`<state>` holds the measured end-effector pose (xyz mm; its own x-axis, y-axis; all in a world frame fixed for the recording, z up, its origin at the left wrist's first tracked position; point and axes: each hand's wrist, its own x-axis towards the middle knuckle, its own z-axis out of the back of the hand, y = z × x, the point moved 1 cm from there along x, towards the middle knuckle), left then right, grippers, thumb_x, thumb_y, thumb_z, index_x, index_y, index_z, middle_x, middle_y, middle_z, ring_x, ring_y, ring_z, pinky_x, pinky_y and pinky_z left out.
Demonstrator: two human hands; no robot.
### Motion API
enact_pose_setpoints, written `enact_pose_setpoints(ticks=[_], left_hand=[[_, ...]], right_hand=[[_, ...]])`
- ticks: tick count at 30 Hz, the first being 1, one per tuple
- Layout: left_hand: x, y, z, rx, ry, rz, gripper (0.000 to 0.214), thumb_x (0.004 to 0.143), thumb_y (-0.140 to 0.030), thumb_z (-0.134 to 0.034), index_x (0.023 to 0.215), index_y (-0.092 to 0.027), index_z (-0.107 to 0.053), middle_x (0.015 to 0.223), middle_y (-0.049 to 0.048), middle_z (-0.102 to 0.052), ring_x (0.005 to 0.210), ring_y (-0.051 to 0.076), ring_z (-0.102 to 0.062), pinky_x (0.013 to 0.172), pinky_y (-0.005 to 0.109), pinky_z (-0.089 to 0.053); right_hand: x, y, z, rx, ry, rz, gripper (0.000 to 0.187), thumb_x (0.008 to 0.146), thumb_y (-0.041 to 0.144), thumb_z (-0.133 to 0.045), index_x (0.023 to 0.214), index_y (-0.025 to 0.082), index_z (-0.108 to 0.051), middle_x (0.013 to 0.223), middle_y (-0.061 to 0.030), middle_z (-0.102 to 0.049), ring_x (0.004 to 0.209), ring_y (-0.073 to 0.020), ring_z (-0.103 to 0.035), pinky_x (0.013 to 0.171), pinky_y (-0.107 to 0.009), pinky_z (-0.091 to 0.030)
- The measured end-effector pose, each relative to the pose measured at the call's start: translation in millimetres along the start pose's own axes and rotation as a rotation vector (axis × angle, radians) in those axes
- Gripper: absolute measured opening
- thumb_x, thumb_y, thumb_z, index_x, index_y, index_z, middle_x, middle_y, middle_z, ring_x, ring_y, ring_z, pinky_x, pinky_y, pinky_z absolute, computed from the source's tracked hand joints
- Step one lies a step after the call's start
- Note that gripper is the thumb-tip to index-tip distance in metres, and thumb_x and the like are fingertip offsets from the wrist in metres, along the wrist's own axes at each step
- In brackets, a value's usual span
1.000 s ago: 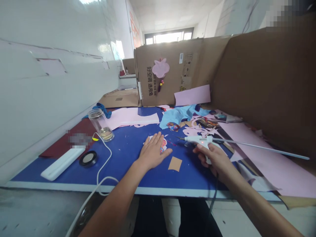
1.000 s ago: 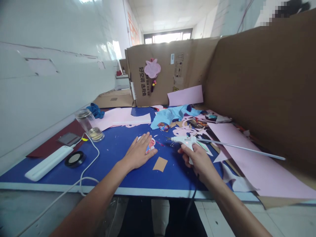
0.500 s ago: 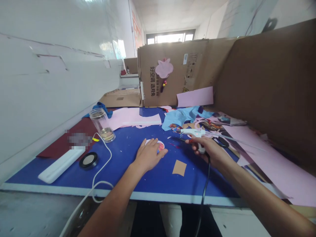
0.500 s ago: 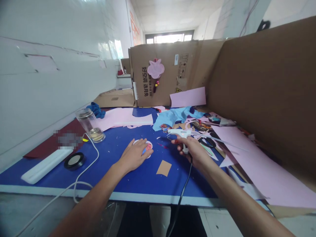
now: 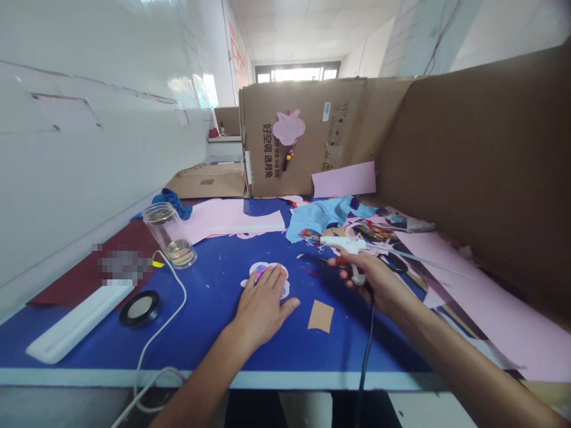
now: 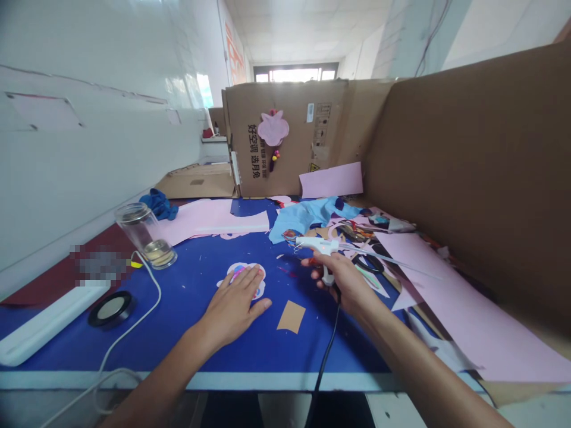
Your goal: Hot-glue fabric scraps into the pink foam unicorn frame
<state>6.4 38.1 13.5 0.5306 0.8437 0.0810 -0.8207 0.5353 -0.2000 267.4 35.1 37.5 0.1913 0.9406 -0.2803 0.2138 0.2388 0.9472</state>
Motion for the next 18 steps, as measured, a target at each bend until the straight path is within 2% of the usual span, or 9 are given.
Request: enact_pose_setpoints(ticks=[3, 6, 9, 12, 15, 18], left_hand=[[-8, 1, -4.0, -0.005, -0.03, -0.011, 0.066, 0.109, -0.051, -0.054, 0.165, -0.017, -0.044, 0.174, 0.0147, -0.038, 0.163, 0.033, -0.034, 0.133, 0.061, -0.025], [-20, -1, -4.6, -0.026, -0.073, -0.021, 0.062, 0.107, -0.05, -0.057, 0.161, -0.019, -0.049, 0.17, 0.0132, -0.046, 0.16, 0.034, -0.04, 0.132, 0.061, -0.028], [-34, 2, -3.2, -0.036, -0.146, -0.023, 0.053, 0.105, -0.037, -0.063, 0.155, -0.022, -0.056, 0.162, 0.0119, -0.058, 0.152, 0.032, -0.05, 0.13, 0.058, -0.034], [-49, 7, -1.9, -0.05, -0.208, -0.023, 0.048, 0.1, -0.021, -0.063, 0.148, -0.022, -0.06, 0.154, 0.0113, -0.064, 0.147, 0.032, -0.055, 0.127, 0.058, -0.039], [-63, 9, 2.5, -0.139, -0.334, 0.031, 0.045, 0.099, -0.014, -0.058, 0.143, -0.022, -0.063, 0.154, 0.0125, -0.063, 0.147, 0.033, -0.055, 0.126, 0.059, -0.04], [-70, 7, 11.9, -0.356, -0.47, 0.153, 0.04, 0.101, -0.021, -0.057, 0.14, -0.024, -0.064, 0.147, 0.013, -0.067, 0.139, 0.031, -0.062, 0.115, 0.052, -0.052]], right_hand=[[5, 2, -12, -0.004, 0.012, -0.018, 0.015, 0.096, 0.029, -0.074, 0.089, 0.016, -0.077, 0.082, -0.0066, -0.078, 0.052, -0.0085, -0.058, 0.043, -0.014, -0.05], [13, 1, -32, -0.02, 0.06, -0.059, 0.008, 0.094, 0.024, -0.074, 0.09, 0.017, -0.075, 0.093, -0.0076, -0.082, 0.054, -0.009, -0.061, 0.041, -0.014, -0.05], [21, -2, -56, -0.039, 0.12, -0.118, 0.001, 0.091, 0.017, -0.074, 0.091, 0.017, -0.075, 0.092, -0.0073, -0.082, 0.053, -0.0087, -0.06, 0.04, -0.014, -0.049], [27, -4, -82, -0.042, 0.184, -0.17, 0.004, 0.088, 0.013, -0.076, 0.09, 0.016, -0.075, 0.089, -0.007, -0.082, 0.051, -0.008, -0.059, 0.04, -0.015, -0.049], [34, -5, -106, -0.031, 0.241, -0.214, 0.005, 0.091, 0.011, -0.074, 0.092, 0.016, -0.074, 0.089, -0.0069, -0.082, 0.052, -0.0081, -0.06, 0.04, -0.016, -0.05], [38, -6, -132, -0.001, 0.28, -0.243, 0.007, 0.097, 0.011, -0.069, 0.098, 0.016, -0.073, 0.094, -0.0067, -0.081, 0.054, -0.0077, -0.06, 0.044, -0.017, -0.051]])
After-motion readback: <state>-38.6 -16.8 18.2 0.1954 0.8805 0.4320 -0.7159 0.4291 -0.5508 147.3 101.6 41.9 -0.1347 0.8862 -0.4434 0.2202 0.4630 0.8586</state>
